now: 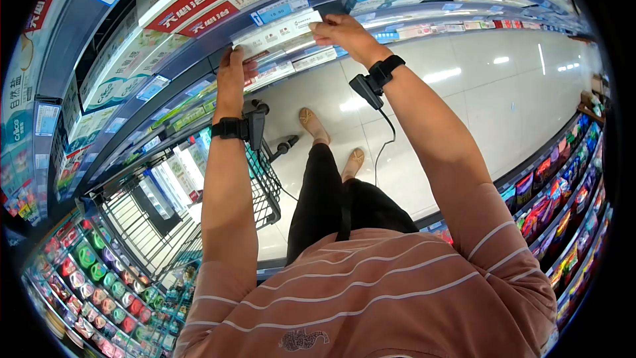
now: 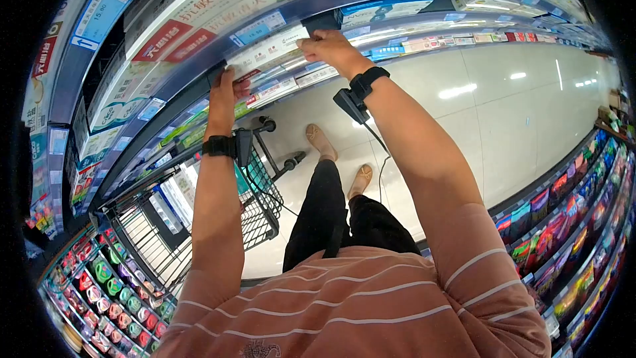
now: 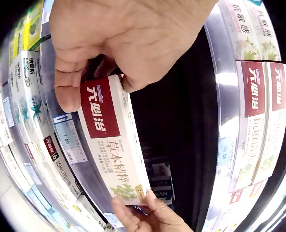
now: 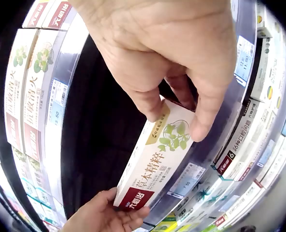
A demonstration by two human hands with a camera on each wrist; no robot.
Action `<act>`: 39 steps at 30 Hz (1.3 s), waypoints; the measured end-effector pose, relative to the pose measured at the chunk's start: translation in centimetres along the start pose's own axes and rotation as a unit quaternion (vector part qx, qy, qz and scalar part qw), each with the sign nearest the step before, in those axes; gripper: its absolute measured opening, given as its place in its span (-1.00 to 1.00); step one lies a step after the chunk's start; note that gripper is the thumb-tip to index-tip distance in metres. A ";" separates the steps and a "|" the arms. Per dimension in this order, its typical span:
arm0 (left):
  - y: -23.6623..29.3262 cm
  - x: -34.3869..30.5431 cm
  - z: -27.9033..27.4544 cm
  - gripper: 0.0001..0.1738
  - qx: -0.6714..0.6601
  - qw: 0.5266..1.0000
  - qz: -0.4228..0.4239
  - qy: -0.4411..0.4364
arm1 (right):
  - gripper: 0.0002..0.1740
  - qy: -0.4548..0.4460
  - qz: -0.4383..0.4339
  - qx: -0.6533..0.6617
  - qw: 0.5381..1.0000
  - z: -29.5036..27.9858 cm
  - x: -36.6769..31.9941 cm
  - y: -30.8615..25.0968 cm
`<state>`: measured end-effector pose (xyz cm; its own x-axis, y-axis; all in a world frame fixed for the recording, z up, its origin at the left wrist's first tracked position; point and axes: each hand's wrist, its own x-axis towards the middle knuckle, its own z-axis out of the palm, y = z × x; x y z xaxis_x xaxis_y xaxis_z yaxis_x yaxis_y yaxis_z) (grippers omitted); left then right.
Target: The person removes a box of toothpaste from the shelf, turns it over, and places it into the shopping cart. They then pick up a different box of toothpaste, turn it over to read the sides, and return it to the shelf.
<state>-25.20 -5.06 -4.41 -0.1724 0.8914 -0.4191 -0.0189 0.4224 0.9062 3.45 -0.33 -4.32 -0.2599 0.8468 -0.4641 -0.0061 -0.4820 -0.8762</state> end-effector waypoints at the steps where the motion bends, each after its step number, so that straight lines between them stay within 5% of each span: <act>1: 0.0 0.2 0.1 -0.41 -0.006 1.000 0.010 0.001 | -0.16 -0.007 -0.004 -0.002 1.000 -0.1 0.4 0.1; 10: 2.4 1.6 0.7 -0.46 0.059 0.998 -0.008 0.016 | -0.31 0.018 -0.006 -0.049 0.999 0.7 1.9 -0.8; 25: -1.1 5.7 0.9 -0.51 0.071 0.997 -0.017 0.020 | -0.58 0.027 -0.011 -0.092 0.995 0.3 4.2 -0.4; 31: 1.1 4.1 1.8 -0.42 0.094 0.995 0.008 0.032 | -0.54 0.061 -0.031 -0.102 0.992 0.8 4.6 -0.2; 34: 0.3 3.9 0.5 -0.42 0.129 0.990 -0.056 0.029 | -0.50 0.070 -0.051 -0.046 0.995 1.0 3.2 -0.3; 37: -0.3 -0.5 -1.2 -0.45 0.028 0.994 0.077 0.072 | -0.45 0.103 -0.076 0.020 0.992 1.6 -0.6 0.5; 39: 0.4 -4.2 -3.1 -0.41 0.060 0.993 0.041 0.092 | -0.52 0.056 -0.044 0.018 0.997 1.6 -3.6 1.5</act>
<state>-27.58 -9.12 -2.09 -0.3454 0.8831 -0.3177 0.1182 0.3768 0.9187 2.83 -4.45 -3.76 -0.1472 0.9048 -0.3997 -0.0587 -0.4114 -0.9096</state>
